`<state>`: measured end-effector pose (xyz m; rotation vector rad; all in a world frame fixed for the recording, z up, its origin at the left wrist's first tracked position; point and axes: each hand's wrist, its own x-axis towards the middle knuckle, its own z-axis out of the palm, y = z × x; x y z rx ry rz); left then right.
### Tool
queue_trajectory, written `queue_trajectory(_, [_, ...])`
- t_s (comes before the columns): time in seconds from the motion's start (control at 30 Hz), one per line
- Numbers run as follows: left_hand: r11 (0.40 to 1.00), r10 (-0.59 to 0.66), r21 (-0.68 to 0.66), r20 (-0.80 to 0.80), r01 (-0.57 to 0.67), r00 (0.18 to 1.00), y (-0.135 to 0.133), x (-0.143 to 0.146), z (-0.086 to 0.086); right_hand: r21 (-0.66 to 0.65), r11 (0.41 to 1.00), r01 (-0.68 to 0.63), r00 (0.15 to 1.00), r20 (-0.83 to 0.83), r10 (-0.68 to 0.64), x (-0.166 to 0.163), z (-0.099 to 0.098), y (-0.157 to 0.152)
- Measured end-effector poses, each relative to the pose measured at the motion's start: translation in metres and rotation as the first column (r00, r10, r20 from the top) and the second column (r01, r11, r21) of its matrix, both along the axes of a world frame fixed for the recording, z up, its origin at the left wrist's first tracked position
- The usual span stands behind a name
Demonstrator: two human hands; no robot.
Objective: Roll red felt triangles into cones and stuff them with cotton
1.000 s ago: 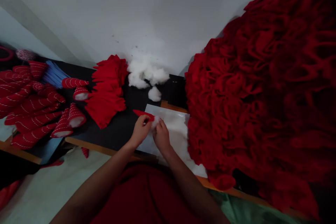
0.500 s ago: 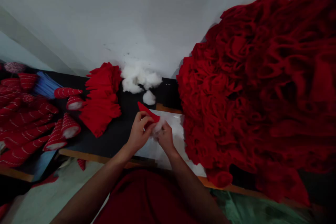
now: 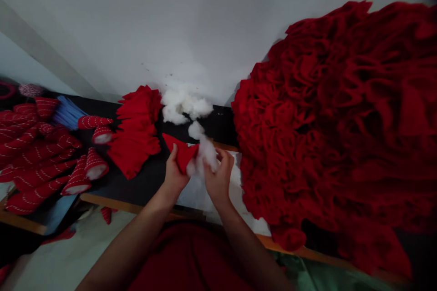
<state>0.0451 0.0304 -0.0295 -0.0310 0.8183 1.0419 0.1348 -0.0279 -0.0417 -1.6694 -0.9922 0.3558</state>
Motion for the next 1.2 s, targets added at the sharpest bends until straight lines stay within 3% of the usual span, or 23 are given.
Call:
queue_trajectory(0.1, [1.0, -0.003, 0.013, 0.031, 0.003, 1.0, 0.0, 0.003, 0.001, 0.074, 0.996, -0.045, 0.971, 0.239, 0.026, -0.002, -0.001, 0.0])
queue_trajectory(0.23, [0.999, -0.047, 0.025, 0.055, 0.046, 0.997, 0.0, 0.004, 0.007, 0.032, 0.967, -0.253, 0.825, 0.529, 0.199, -0.02, -0.007, -0.006])
queue_trajectory(0.37, [0.98, -0.153, 0.132, 0.031, 0.147, 0.988, 0.002, -0.004, 0.009, -0.105, 0.893, -0.438, 0.71, 0.568, 0.415, -0.03, -0.008, -0.015])
queue_trajectory(0.47, [0.968, -0.164, 0.195, 0.026, 0.156, 0.986, -0.001, -0.005, 0.009, -0.094, 0.812, -0.576, 0.638, 0.569, 0.519, -0.02, -0.006, -0.011])
queue_trajectory(0.57, [0.964, -0.17, 0.207, -0.001, 0.166, 0.986, -0.008, -0.001, 0.009, -0.085, 0.846, -0.526, 0.695, 0.532, 0.485, -0.01, -0.003, 0.0])
queue_trajectory(0.67, [0.959, -0.205, 0.195, -0.013, 0.203, 0.979, -0.01, 0.002, 0.009, -0.175, 0.887, -0.428, 0.729, 0.513, 0.453, -0.011, -0.003, 0.005])
queue_trajectory(0.8, [0.945, -0.276, 0.181, -0.005, 0.272, 0.961, -0.008, -0.002, 0.002, -0.35, 0.793, -0.5, 0.632, 0.478, 0.61, -0.017, 0.0, 0.001])
queue_trajectory(0.87, [0.945, -0.262, 0.193, -0.036, 0.264, 0.964, -0.009, -0.005, -0.003, -0.432, 0.759, -0.487, 0.633, 0.424, 0.647, -0.018, 0.003, 0.0])
queue_trajectory(0.93, [0.923, -0.328, 0.209, -0.018, 0.325, 0.944, -0.011, -0.008, -0.007, -0.488, 0.731, -0.478, 0.631, 0.388, 0.672, -0.016, 0.007, 0.0])
queue_trajectory(1.07, [0.853, -0.452, 0.307, 0.034, 0.421, 0.891, -0.014, -0.017, -0.007, -0.513, 0.633, -0.58, 0.459, 0.436, 0.774, -0.014, 0.009, 0.002])
queue_trajectory(1.13, [0.835, -0.455, 0.34, -0.017, 0.434, 0.89, -0.014, -0.019, -0.003, -0.509, 0.657, -0.556, 0.448, 0.482, 0.753, -0.015, 0.006, 0.003])
queue_trajectory(1.2, [0.813, -0.474, 0.331, -0.102, 0.48, 0.874, -0.014, -0.019, 0.002, -0.46, 0.737, -0.495, 0.521, 0.522, 0.675, -0.019, 0.0, 0.002])
